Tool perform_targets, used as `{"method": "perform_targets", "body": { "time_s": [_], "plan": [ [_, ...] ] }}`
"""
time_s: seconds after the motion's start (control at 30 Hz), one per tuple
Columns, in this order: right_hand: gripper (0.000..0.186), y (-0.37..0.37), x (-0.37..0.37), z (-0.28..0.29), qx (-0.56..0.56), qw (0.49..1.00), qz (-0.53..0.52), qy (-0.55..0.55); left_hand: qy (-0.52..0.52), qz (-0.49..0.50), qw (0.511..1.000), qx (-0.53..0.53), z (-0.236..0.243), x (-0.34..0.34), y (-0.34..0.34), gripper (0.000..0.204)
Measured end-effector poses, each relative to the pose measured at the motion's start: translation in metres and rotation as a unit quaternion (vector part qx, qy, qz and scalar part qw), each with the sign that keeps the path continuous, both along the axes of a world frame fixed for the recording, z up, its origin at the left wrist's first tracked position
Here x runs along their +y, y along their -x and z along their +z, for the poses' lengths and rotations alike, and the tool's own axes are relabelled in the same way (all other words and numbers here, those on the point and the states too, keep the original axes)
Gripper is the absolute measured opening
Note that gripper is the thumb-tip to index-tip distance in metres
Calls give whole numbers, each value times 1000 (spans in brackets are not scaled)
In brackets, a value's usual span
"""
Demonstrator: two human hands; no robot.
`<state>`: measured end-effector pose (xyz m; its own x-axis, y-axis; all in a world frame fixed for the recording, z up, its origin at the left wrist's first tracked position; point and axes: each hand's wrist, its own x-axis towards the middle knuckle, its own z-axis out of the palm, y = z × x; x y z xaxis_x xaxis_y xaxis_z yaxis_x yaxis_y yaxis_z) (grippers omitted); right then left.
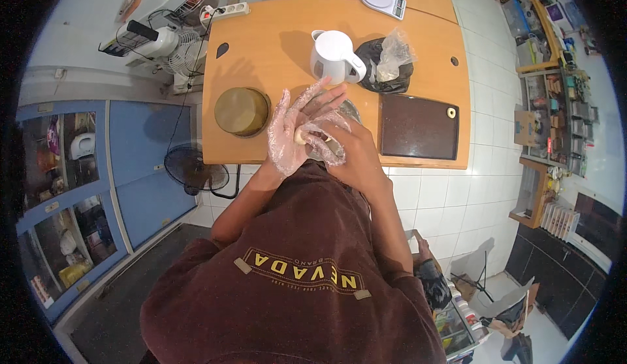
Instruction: The person handles and shapes pieces of dough by hand. They roll a piece of dough into a ball between their hands and place it back into a bowl.
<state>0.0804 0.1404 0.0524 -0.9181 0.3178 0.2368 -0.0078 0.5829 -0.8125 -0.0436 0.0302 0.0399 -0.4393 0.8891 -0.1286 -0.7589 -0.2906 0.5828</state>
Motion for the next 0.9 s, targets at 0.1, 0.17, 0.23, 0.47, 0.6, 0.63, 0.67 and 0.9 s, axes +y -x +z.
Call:
{"method": "perform_targets", "body": {
  "time_s": [0.1,0.17,0.23,0.47,0.6,0.63,0.67,0.9],
  "plan": [
    [49,4,-2,7,2,1000,-3,-25,19,-8,1000,16,0,-2,3,79],
    [45,7,-4,9,5,999,-3,-44,26,-9,1000,10,1,-2,3,79],
    [48,7,-5,8,9,998,-2,-57,30,-14,999,5,2,-1,4,78],
    [57,8,-5,10,-11,997,0,-81,38,-37,998,-13,-5,-3,6,78],
    [65,7,-5,14,-59,994,14,-89,29,-32,999,-27,-8,-2,4,79],
    [67,5,-5,13,-68,995,13,-77,28,-32,999,-28,-6,-2,3,79],
    [67,3,-4,9,-68,995,13,-78,19,-25,999,-40,-2,-2,3,80],
    [50,3,-9,17,13,999,-41,20,-9,63,998,-1,11,0,-5,78]
  ]
}}
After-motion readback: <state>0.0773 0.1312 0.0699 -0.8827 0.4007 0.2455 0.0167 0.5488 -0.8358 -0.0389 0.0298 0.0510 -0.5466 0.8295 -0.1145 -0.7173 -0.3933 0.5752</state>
